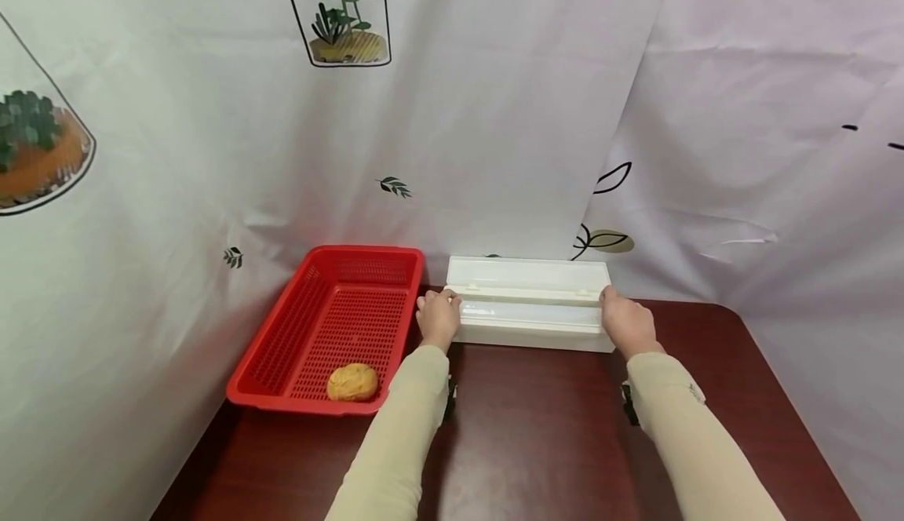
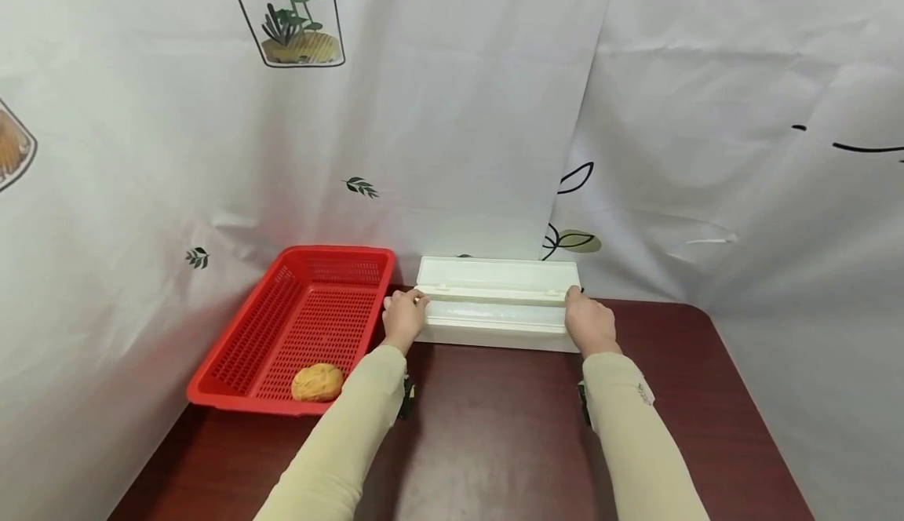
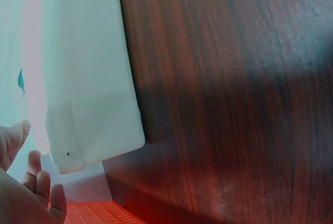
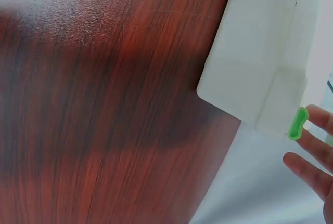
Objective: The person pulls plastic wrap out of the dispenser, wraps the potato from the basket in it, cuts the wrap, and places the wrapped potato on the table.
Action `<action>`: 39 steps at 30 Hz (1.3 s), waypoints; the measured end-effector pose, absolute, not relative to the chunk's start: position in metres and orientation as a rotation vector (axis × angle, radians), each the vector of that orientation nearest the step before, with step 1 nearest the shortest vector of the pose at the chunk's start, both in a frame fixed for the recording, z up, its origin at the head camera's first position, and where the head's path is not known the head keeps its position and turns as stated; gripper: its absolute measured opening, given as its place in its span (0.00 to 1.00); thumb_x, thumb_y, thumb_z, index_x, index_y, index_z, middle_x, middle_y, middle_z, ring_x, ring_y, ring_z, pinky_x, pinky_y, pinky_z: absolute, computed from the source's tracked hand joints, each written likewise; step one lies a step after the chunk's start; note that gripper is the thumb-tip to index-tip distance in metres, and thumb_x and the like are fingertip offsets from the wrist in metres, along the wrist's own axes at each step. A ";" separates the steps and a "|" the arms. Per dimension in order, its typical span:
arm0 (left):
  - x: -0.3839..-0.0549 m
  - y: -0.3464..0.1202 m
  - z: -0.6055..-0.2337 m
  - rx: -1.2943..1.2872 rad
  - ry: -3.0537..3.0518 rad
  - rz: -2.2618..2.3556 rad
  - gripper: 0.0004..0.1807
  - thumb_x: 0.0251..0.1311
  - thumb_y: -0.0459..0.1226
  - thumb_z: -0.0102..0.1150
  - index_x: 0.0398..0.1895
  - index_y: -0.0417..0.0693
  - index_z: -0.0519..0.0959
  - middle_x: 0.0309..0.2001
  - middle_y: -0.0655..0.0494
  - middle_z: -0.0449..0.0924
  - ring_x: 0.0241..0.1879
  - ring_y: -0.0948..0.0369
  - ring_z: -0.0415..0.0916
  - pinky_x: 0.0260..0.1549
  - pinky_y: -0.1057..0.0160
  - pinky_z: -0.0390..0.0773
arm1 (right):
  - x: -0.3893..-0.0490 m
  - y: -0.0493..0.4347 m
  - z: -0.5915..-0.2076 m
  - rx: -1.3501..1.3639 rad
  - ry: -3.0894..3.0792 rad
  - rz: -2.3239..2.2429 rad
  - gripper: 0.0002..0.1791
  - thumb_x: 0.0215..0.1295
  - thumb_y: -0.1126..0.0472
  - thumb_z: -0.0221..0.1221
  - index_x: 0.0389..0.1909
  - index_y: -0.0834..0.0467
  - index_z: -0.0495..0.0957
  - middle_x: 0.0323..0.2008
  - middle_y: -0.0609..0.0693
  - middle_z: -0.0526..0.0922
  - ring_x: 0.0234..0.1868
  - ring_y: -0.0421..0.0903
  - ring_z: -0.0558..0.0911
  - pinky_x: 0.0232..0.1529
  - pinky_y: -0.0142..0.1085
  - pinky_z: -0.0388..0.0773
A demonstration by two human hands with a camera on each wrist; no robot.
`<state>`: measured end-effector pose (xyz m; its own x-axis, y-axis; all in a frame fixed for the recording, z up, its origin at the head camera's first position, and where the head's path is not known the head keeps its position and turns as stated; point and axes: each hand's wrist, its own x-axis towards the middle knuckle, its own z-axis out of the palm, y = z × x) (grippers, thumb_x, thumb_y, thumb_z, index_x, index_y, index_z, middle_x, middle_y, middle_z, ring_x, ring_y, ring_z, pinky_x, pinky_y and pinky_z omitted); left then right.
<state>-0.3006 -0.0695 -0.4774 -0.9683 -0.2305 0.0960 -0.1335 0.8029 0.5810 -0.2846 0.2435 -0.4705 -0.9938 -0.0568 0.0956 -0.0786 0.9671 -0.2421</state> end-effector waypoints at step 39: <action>-0.320 -0.068 -0.438 0.246 -2.171 -1.793 0.08 0.64 0.31 0.51 0.38 0.34 0.77 0.35 0.40 0.80 0.34 0.52 0.78 0.35 0.62 0.77 | -0.293 0.243 -0.431 -0.096 -2.489 1.370 0.17 0.75 0.60 0.36 0.44 0.70 0.66 0.39 0.65 0.79 0.28 0.34 0.76 0.29 0.21 0.73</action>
<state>-0.3203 -0.0676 -0.4377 -0.9359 -0.3272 0.1307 0.0666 0.2000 0.9775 -0.2934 0.2432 -0.4306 -0.9535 0.1997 0.2256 -0.0837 0.5437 -0.8351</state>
